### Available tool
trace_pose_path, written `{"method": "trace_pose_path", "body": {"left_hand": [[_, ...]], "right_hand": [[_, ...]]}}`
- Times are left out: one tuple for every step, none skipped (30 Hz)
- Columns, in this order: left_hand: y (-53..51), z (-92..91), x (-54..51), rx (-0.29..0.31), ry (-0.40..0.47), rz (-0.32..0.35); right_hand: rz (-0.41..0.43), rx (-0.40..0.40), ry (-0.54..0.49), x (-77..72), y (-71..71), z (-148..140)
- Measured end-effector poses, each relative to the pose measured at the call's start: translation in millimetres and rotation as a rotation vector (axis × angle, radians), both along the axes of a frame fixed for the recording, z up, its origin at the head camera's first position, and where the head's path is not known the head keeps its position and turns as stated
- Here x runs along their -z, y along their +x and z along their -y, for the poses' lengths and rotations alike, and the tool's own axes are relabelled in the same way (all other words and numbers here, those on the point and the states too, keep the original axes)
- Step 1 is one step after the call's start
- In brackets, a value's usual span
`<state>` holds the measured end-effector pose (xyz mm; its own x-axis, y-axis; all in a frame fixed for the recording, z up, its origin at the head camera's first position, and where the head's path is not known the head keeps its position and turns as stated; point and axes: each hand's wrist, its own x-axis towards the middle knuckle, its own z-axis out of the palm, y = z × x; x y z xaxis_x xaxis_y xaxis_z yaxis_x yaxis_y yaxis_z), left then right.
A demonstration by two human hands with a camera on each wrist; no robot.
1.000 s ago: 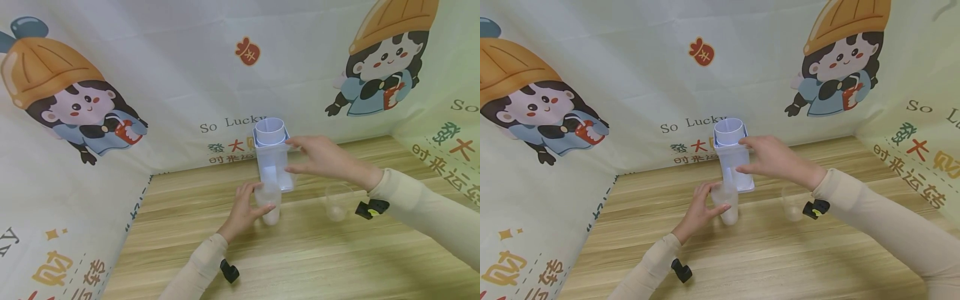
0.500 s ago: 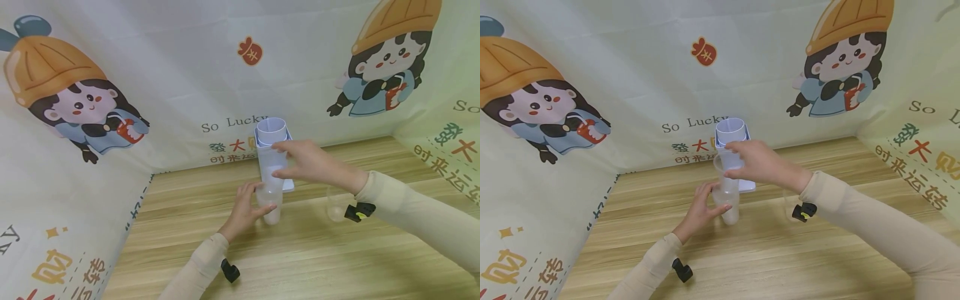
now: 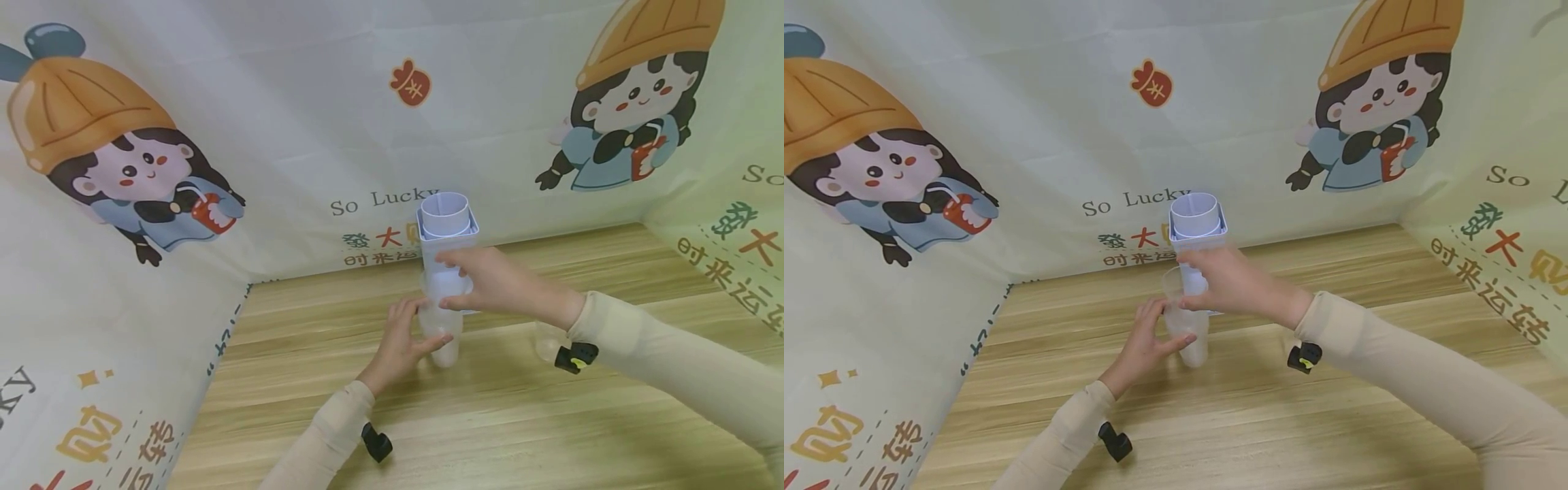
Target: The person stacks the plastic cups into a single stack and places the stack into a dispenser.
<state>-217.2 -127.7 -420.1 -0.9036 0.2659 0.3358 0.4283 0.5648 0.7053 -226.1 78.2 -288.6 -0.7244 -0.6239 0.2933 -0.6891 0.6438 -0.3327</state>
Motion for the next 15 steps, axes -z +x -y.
{"method": "trace_pose_path", "body": {"left_hand": [[-0.2, 0.1, 0.1, 0.000, -0.001, -0.002], [-0.3, 0.1, 0.1, 0.001, -0.002, -0.003], [-0.4, 0.2, 0.0, 0.000, -0.002, -0.004], [-0.4, 0.2, 0.0, 0.000, -0.002, -0.004], [-0.7, 0.3, 0.2, -0.002, -0.005, -0.004], [-1.1, 0.3, 0.4, -0.004, -0.007, -0.003], [-1.2, 0.4, 0.5, -0.005, -0.009, -0.004], [-1.2, 0.4, 0.4, -0.005, -0.009, -0.004], [-1.2, 0.6, 0.5, -0.004, -0.008, -0.003], [-1.3, 0.7, 0.7, -0.003, -0.009, -0.004], [-1.5, 0.9, 1.0, -0.002, -0.009, -0.004], [-1.8, 1.1, 1.6, 0.000, -0.006, -0.005], [-1.6, 1.2, 1.6, 0.002, -0.004, -0.004], [-1.7, 1.4, 1.7, 0.003, 0.000, 0.001], [-1.8, 1.5, 2.0, 0.003, 0.000, 0.002]], "right_hand": [[0.002, 0.002, 0.004, 2.0, -0.1, 1], [-0.002, 0.003, 0.010, 4.2, -0.4, 2], [-0.005, 0.006, 0.018, 6.0, -0.3, 3], [-0.010, 0.007, 0.026, 8.0, -0.5, 3], [-0.017, 0.003, 0.033, 9.9, -0.5, 4], [-0.027, -0.001, 0.040, 11.8, -0.5, 5], [-0.038, -0.006, 0.047, 13.5, -0.4, 6], [-0.049, -0.010, 0.053, 15.2, -0.2, 7], [-0.055, -0.013, 0.058, 16.4, 0.0, 7], [-0.063, -0.015, 0.064, 17.7, 0.4, 8], [-0.070, -0.018, 0.068, 18.5, 1.2, 9], [-0.075, -0.019, 0.074, 19.1, 2.1, 9], [-0.075, -0.019, 0.078, 20.2, 2.3, 10], [-0.079, -0.021, 0.082, 21.2, 2.8, 10], [-0.078, -0.021, 0.088, 22.8, 2.6, 11]]}}
